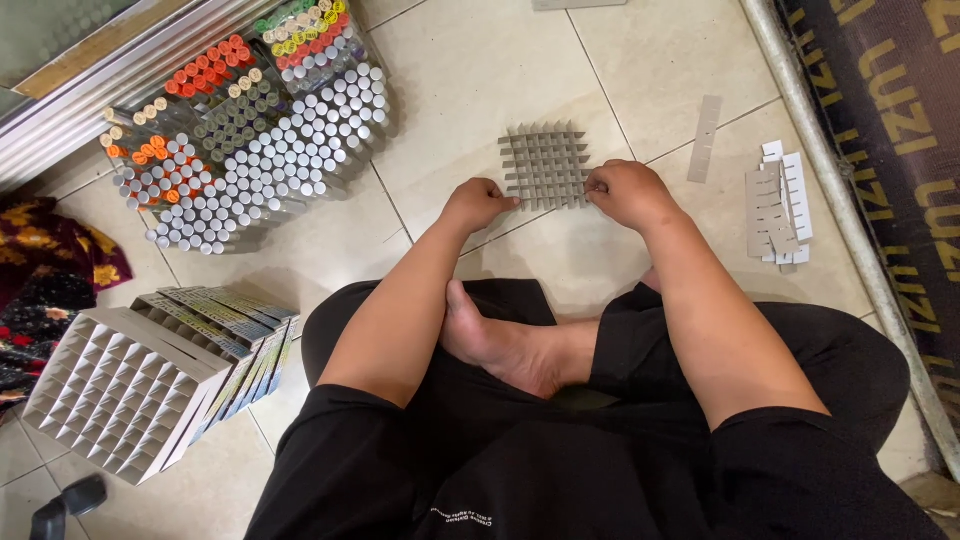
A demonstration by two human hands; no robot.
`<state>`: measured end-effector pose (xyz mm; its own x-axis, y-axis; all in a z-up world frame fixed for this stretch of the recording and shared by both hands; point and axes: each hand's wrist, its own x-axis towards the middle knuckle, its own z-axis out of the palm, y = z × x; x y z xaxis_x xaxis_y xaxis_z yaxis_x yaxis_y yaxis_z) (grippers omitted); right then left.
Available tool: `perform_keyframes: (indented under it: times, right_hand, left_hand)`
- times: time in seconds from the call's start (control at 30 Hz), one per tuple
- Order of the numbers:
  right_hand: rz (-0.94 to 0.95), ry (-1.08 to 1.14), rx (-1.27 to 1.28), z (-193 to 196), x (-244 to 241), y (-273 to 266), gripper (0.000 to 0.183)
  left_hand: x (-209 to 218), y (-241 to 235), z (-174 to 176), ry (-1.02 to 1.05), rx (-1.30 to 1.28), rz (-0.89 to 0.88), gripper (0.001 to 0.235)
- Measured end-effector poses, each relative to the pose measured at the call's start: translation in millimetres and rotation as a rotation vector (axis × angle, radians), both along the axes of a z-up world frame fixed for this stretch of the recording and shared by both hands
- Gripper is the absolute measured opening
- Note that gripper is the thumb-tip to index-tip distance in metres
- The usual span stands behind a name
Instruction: The person sits on the floor and assembles a grid-like tray by interlocking several white plastic strips. They then place the assembled tray into a larger white container.
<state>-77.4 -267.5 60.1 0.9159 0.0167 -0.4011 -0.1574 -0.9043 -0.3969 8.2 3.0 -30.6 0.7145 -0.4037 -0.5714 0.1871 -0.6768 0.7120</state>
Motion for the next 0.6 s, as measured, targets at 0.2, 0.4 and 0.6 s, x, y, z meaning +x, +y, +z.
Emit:
perform_keyframes:
  times: [0.2,0.4,0.6]
  right_hand:
    - [-0.062,-0.01,0.059,18.8,0.4,0.5,0.021]
    - [-0.189,-0.145,-0.004,-7.1,4.7,-23.3,0.026]
    - [-0.072,-0.318,0.049,64.7,3.5,49.8,0.065]
  left_hand:
    - [1.2,1.2,5.2,-0.003,0.013,-0.008,0.043]
    - [-1.0,4.9,42.4,-0.071,0.082,-0.009,0.044]
    - [-6.4,-0.5,120.5,-0.298,0.064,-0.05,0.056]
